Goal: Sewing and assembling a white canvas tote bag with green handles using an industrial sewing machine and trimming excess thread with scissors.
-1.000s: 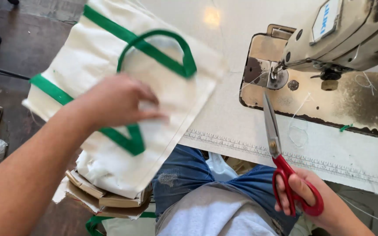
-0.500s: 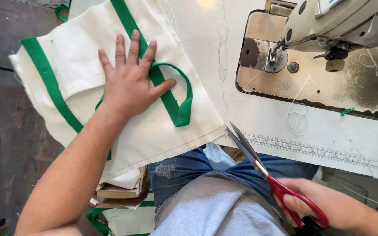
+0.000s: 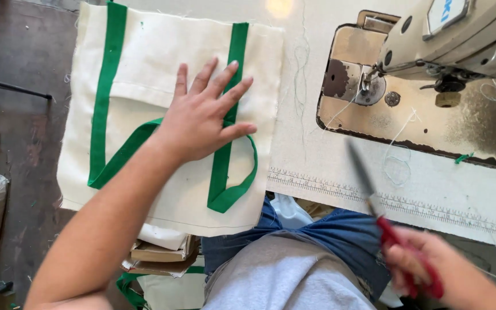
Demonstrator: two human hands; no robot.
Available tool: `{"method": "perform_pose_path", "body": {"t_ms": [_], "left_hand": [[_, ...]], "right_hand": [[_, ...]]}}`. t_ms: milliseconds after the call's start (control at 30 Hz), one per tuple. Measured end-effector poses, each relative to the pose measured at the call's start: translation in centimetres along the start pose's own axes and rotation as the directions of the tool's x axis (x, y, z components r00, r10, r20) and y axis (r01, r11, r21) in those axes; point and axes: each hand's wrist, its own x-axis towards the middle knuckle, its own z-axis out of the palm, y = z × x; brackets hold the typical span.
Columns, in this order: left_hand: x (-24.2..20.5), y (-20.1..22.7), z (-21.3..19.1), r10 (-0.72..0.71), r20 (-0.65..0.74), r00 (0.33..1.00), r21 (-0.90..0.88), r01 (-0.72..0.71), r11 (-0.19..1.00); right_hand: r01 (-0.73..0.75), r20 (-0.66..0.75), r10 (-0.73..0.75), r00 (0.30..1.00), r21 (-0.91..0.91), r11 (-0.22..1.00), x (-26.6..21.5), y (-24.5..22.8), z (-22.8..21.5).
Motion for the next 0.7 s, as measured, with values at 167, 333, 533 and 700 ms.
{"method": "perform_pose_path", "body": {"t_ms": [167,333,533,700], "left_hand": [[-0.8,4.2,2.6,-0.248,-0.038,0.968,0.075,0.251,0.965],[-3.8,5.8,6.5,-0.260,-0.261,0.930,0.106,0.296,0.949],[-4.1,5.6,6.9,-0.231,-0.311,0.922,0.141,0.285,0.948],[-3.4,-1.1,-0.2,-0.128,0.065,0.990,-0.091,0.133,0.987]], "right_hand": [[0.128,0.315,-0.096,0.944,-0.083,0.988,-1.1,-3.7,8.2],[0.236,0.358,-0.226,0.906,0.014,0.972,1.6,-7.2,12.0],[0.205,0.132,-0.223,0.966,0.142,0.969,3.0,-7.4,13.3],[0.136,-0.006,-0.136,0.991,0.053,0.989,2.0,-5.5,6.6]]}}
